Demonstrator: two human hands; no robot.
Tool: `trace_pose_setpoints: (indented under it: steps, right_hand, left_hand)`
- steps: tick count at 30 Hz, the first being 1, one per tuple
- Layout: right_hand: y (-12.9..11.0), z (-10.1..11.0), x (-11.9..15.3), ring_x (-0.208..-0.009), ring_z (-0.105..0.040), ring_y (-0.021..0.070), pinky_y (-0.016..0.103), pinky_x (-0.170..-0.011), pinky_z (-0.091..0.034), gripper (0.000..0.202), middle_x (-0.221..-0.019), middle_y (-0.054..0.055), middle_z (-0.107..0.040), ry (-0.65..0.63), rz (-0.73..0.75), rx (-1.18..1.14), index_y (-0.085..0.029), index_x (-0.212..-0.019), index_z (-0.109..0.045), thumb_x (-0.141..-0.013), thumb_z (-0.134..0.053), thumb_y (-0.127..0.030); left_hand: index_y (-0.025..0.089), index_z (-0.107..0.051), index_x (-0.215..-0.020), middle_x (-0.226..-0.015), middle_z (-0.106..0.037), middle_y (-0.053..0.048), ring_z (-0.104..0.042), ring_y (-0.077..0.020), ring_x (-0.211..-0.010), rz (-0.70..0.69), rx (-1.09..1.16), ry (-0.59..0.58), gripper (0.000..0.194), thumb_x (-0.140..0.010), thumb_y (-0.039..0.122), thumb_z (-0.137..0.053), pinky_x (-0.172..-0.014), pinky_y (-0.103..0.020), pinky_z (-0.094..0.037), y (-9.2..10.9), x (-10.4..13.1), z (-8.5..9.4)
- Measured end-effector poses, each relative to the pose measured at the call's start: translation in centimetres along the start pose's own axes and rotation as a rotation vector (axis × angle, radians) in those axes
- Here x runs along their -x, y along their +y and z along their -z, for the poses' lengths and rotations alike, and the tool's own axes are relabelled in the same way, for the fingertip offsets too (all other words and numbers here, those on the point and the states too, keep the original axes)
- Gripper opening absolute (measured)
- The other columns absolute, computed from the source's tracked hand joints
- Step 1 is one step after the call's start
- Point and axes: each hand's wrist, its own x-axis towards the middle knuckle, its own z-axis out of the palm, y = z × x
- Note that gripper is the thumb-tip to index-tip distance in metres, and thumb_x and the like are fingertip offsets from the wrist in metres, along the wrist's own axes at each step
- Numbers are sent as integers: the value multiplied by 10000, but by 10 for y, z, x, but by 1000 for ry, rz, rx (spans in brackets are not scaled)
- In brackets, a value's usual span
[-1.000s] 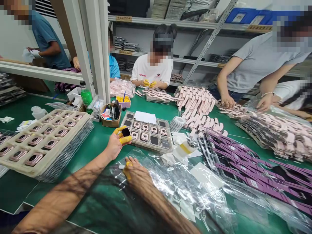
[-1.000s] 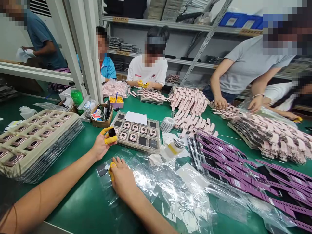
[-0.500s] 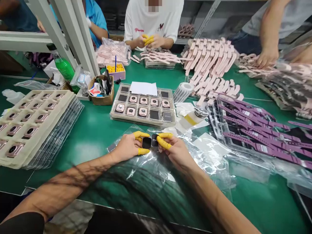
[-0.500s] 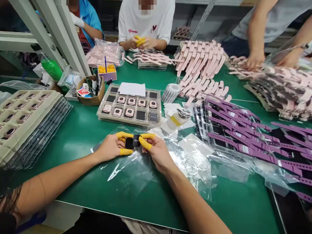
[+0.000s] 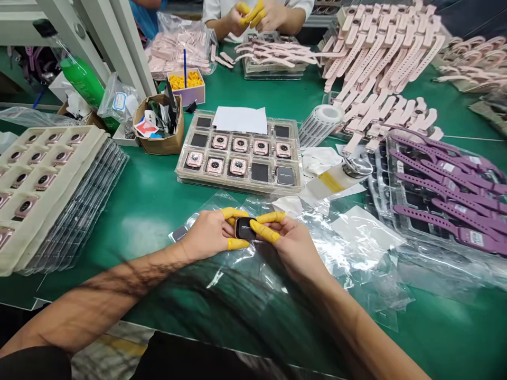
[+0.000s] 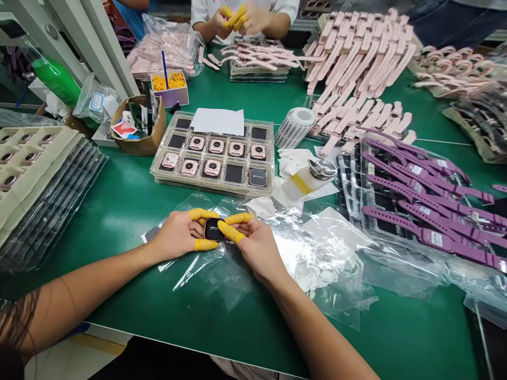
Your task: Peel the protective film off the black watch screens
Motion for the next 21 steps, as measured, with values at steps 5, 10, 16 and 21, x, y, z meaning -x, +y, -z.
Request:
trace_pose_setpoints:
  steps: [5, 10, 16, 21]
  right_hand:
    - [5, 0, 2, -797, -735, 216, 340, -745, -602, 509, -822, 26, -789, 7, -18, 46, -245, -858, -762, -536, -1005, -555]
    - [4, 0, 2, -817, -731, 225, 373, -797, -597, 485, -830, 18, -790, 1, -42, 57, -265, -850, -766, -544, -996, -563]
    - [0, -2, 3, -835, -729, 242, 414, -816, -603, 475, -853, 28, -789, 15, -35, 81, -268, -849, -766, -554, -984, -570]
    - [3, -4, 3, -812, -716, 231, 409, -799, -605, 486, -831, 27, -772, 33, -17, 96, -263, -835, -737, -551, -982, -572]
  left_hand:
    - [175, -740, -1177, -683, -755, 24, -774, -182, -696, -17, -35, -10, 554, -655, 246, -914, -648, -228, -569, 0, 0, 0]
    - [166, -735, -1182, -704, -767, 20, -777, -173, -702, -18, -21, 0, 561, -651, 214, -912, -656, -224, -574, -1, 0, -1]
    - [161, -732, -1179, -697, -771, 14, -778, -182, -693, -7, -47, -5, 565, -651, 227, -921, -643, -230, -566, 0, -1, -1]
    - [161, -725, -1181, -703, -768, 12, -772, -184, -693, -22, -49, -2, 578, -647, 253, -924, -650, -238, -567, -2, 0, 0]
